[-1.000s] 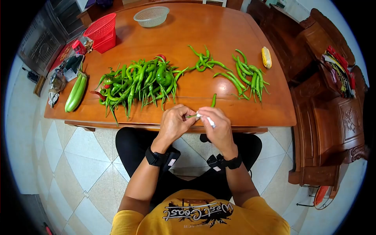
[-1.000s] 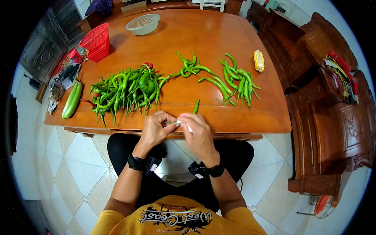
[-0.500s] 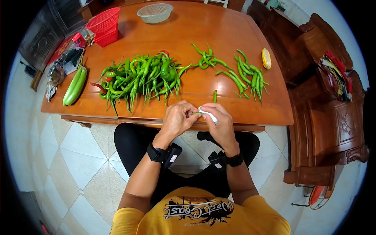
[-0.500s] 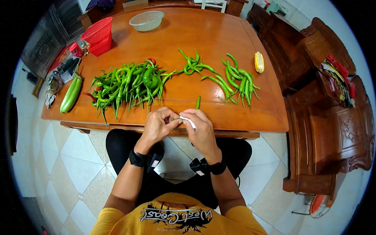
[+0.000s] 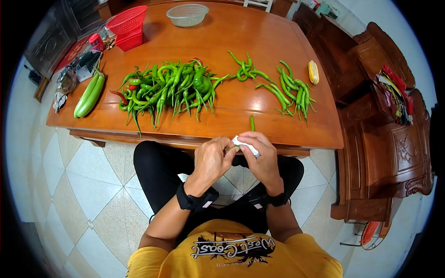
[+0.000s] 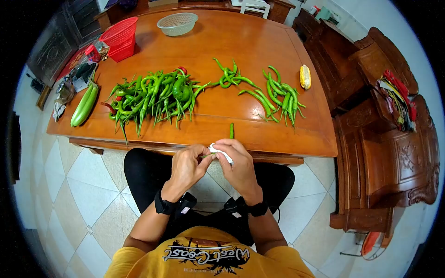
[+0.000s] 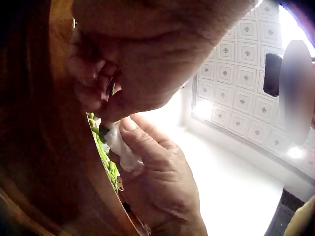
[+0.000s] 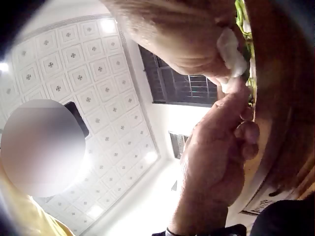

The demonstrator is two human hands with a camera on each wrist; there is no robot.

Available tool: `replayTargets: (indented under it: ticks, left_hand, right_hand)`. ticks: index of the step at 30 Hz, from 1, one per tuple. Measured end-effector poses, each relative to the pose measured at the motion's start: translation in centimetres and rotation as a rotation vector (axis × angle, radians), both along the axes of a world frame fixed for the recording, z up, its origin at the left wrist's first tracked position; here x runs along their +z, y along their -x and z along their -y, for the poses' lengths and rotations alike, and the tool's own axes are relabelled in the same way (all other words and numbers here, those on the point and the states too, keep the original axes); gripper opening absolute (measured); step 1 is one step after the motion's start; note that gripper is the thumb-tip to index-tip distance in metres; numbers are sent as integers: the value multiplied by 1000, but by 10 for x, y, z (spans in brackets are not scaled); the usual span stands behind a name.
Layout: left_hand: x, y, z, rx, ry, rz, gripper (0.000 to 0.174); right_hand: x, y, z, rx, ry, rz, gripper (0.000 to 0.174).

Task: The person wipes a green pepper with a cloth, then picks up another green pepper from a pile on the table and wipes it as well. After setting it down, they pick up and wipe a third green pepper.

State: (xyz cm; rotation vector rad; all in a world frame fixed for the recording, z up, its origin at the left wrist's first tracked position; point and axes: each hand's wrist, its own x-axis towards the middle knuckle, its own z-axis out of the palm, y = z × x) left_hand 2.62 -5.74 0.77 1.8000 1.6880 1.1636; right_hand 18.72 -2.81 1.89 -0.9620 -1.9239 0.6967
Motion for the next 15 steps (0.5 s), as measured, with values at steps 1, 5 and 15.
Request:
replayTargets:
  ticks: [1,5,15]
  left_hand:
    - [2,0,4,4,8,-4,18]
    - [3,0,20,-10,-38,-9,16]
    - [5,-3,36,-158,351,348,26]
  right_hand:
    - [-1,0,2,-11,5,-12,18]
    - [-3,-11,-3,-153,-70,-9,20]
    - [2,3,24,46,-16,-99,17]
